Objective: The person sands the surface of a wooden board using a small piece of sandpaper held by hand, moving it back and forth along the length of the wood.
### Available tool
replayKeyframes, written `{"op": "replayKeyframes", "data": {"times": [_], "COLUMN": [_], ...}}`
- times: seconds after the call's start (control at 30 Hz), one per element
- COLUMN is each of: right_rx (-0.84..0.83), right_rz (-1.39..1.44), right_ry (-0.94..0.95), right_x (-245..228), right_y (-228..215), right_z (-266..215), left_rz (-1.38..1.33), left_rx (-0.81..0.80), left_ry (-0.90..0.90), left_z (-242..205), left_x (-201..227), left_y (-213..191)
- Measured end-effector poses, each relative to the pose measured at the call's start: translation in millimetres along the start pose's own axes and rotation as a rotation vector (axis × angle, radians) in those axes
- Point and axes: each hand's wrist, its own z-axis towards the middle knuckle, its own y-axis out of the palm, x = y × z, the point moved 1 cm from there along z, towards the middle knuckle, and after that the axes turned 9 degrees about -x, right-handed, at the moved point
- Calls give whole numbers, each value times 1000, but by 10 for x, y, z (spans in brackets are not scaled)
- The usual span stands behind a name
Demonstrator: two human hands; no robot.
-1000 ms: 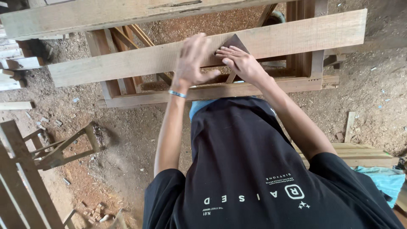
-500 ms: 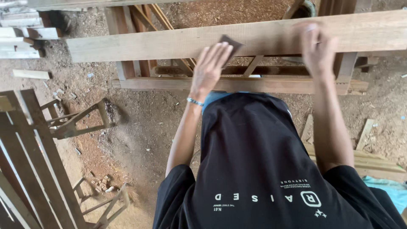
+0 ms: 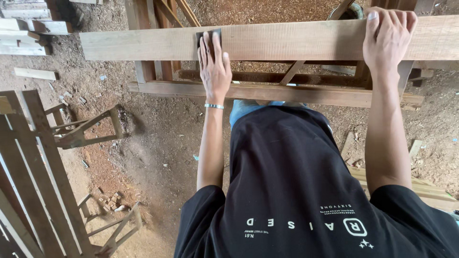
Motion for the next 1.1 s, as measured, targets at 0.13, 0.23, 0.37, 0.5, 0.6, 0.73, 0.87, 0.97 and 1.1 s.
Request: {"op": "replayKeyframes", "data": {"times": [0.13,0.23,0.37,0.5,0.6,0.73,0.87,0.97,1.1], "right_rx": [-11,-24,-12,-11,-6,-11,19,23,17], "right_rz": [-50,-52,-37,-34,-23,18,19,5,-13], "right_ry": [-25,-17,-4,4,13,23,0,7,21], "right_x": [55,120,130,65,-27,-151,-176,-185,-191], "right_y": [61,129,142,75,5,-107,-152,-162,-126], "right_z": [-62,-66,-70,-69,-7,13,-21,-3,-27], "left_rz": [105,94,86,68,129,146,150,138,111], "left_rx": [-6,-12,-8,-39,-17,2,-15,9,39], "left_ry": [74,126,188,214,205,200,219,227,278], "left_z": [-27,-1,39,182,159,164,154,162,184], "left_x": [137,126,52,-40,-3,14,-14,-10,80], "left_y": [-141,-199,-196,-190,-192,-173,-130,-132,-112]}}
